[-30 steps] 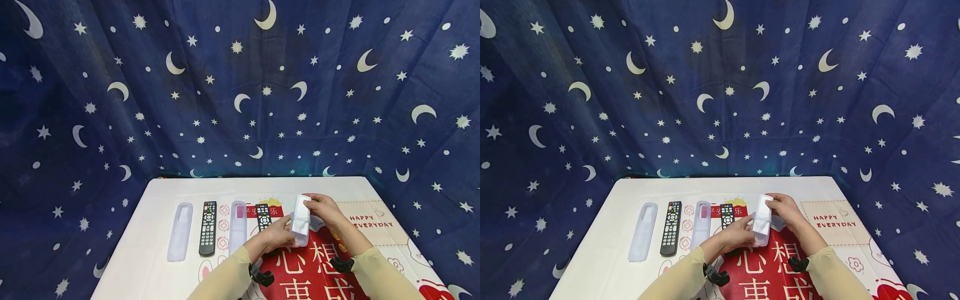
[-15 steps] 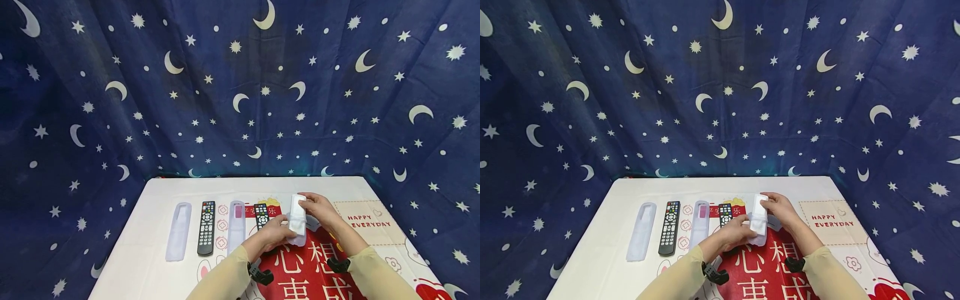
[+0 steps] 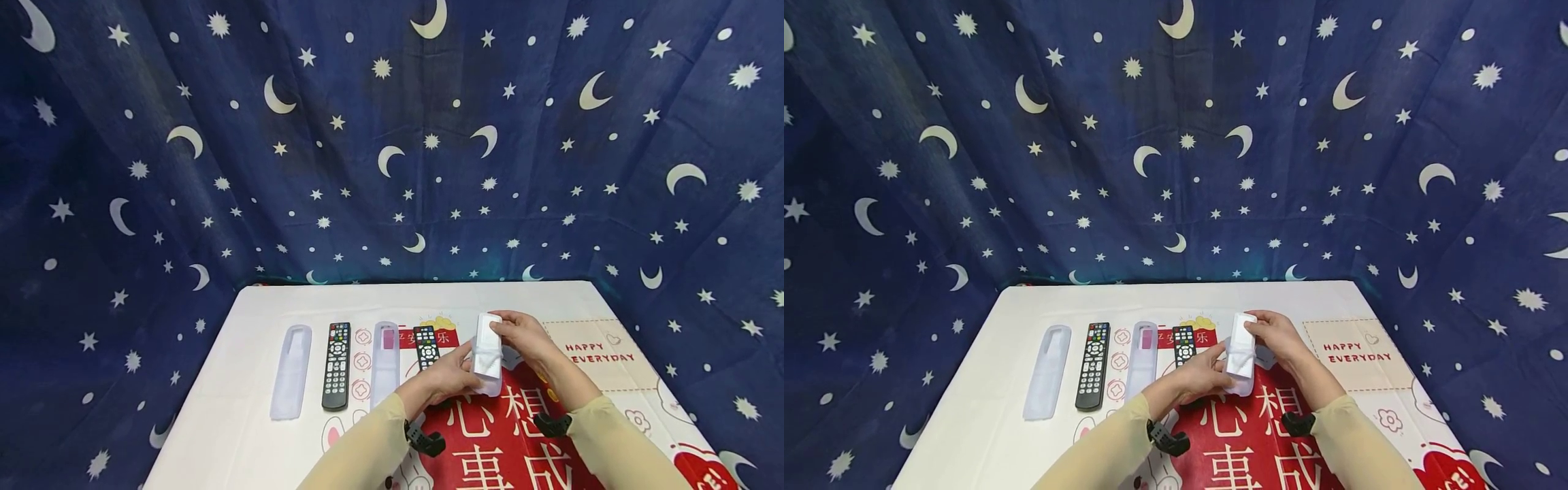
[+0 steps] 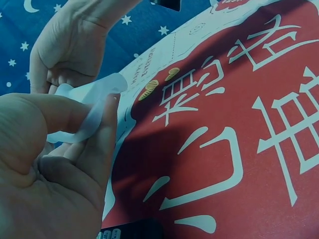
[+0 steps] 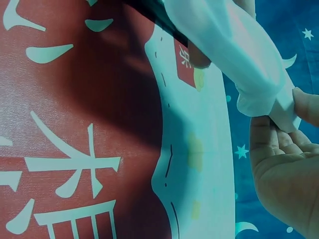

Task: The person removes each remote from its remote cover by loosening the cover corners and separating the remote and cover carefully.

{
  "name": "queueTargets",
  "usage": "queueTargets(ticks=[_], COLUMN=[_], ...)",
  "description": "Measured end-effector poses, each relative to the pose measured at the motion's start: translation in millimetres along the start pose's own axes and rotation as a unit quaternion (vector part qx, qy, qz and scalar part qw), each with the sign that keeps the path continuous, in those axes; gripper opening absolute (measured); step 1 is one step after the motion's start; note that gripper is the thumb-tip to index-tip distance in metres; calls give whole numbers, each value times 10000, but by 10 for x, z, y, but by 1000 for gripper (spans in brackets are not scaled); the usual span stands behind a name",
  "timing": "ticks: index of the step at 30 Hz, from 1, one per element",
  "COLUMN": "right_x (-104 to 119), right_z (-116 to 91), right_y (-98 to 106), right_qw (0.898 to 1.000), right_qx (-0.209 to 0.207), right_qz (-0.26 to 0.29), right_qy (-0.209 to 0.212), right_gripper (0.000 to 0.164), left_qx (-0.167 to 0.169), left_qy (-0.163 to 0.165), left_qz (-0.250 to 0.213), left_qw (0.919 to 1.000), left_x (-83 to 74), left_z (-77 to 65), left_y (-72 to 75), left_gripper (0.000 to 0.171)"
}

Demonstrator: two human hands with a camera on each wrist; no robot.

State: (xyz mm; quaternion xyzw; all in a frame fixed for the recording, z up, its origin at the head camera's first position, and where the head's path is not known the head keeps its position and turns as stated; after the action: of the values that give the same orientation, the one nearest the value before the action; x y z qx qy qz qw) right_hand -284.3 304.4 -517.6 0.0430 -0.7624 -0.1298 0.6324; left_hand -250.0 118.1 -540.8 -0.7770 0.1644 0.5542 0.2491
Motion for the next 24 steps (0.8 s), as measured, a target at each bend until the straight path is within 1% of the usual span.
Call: queueTargets(ticks=[4,9,14,17,20,24], right_x=[18,34,62,89,108,111], right_z=[7,6,15,18,20,14], right_y=[15,13,13,22,24,17], right_qw=[9998,9993,9994,9993,9990,9987], right_qx=[46,113,63,79,132,249], right_qz=[172,317,304,265,340,348], right_qy=[76,136,154,234,265,261], right_gripper=[50,51,51,53,53,54], left_qx=[96,132,215,188,55,-250], left_qy=[9,83,20,14,54,125], left_qz=[23,124,166,168,210,379], left_qw=[10000,9998,9996,9997,9997,9989], left_x=[-30,-39,-53,-57,-45,-15], left_z=[-17,-39,-37,-30,-24,-24], left_y=[-2,9,17,22,27,35], left_gripper=[91,92,92,92,83,56])
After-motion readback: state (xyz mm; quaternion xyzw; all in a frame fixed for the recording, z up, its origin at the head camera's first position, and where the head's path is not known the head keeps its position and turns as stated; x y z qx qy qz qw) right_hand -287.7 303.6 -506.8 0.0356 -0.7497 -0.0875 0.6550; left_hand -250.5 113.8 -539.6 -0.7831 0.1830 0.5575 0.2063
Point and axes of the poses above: each hand's wrist, its own z-axis towards the middle knuckle, its own y-axis out of the back of the hand, x = y × z, the point moved 4 cm from there along z, towards the middle knuckle, and after that the axes turned 9 degrees about -x, right-handed, at the moved point
